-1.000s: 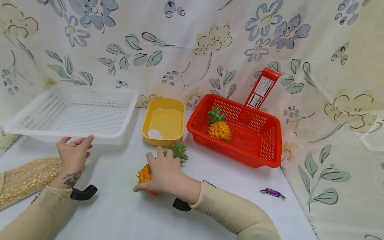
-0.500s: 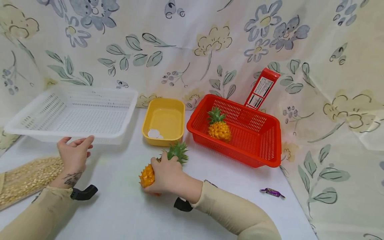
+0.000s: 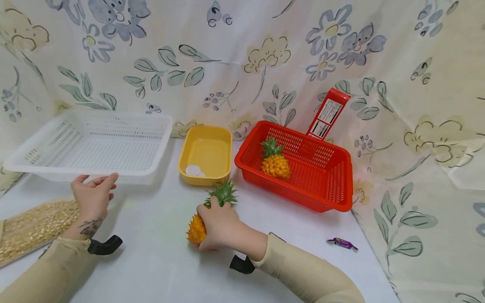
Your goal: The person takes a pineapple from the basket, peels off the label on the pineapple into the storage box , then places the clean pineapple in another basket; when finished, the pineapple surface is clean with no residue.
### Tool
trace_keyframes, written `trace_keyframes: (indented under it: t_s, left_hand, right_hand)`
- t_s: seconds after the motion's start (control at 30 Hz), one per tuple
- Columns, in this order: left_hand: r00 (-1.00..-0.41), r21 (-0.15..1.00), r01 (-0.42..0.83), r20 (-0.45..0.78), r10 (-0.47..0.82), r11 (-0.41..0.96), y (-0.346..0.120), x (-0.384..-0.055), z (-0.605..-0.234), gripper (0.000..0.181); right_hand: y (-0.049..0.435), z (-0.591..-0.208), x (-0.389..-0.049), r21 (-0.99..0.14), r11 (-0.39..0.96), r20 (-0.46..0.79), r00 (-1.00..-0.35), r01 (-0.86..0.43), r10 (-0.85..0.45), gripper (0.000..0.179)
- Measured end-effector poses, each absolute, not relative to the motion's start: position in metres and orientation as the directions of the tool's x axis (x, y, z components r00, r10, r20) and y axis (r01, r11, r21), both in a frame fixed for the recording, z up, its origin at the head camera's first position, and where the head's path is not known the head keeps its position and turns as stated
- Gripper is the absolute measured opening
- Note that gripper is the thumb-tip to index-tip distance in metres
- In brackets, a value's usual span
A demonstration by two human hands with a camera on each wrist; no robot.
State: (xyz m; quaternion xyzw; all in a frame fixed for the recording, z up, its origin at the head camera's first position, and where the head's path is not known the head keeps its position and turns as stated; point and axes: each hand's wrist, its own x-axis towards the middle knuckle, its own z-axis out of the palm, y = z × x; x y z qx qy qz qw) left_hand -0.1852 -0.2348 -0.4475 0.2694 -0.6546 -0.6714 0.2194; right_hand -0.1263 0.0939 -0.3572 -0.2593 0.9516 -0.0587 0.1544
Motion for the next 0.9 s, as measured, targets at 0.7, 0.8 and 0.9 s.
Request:
trace_keyframes:
  t_s: [0.7,0.8,0.9]
  left_hand:
    - [-0.747,0.989,-0.101,-0.148,-0.648,-0.109,-0.211,-0.166,-0.401,0.078]
    - [-0.745,0.992,-0.091,-0.123,-0.656,-0.082,-0.211,-0.166,-0.405,0.078]
    - [-0.744,0.995,-0.082,-0.102,-0.661,-0.06,-0.211,-0.166,-0.407,0.078]
  right_hand:
    - [0.113,-0.319,-0.104,-0.305,0.78,-0.271,-0.736,-0.546,-0.621,0.071]
    - [0.117,-0.302,-0.099,-0.332,0.755,-0.226,-0.73,-0.565,-0.645,0.068]
    - [0.122,-0.284,-0.098,-0.338,0.739,-0.173,-0.734,-0.582,-0.657,0.068]
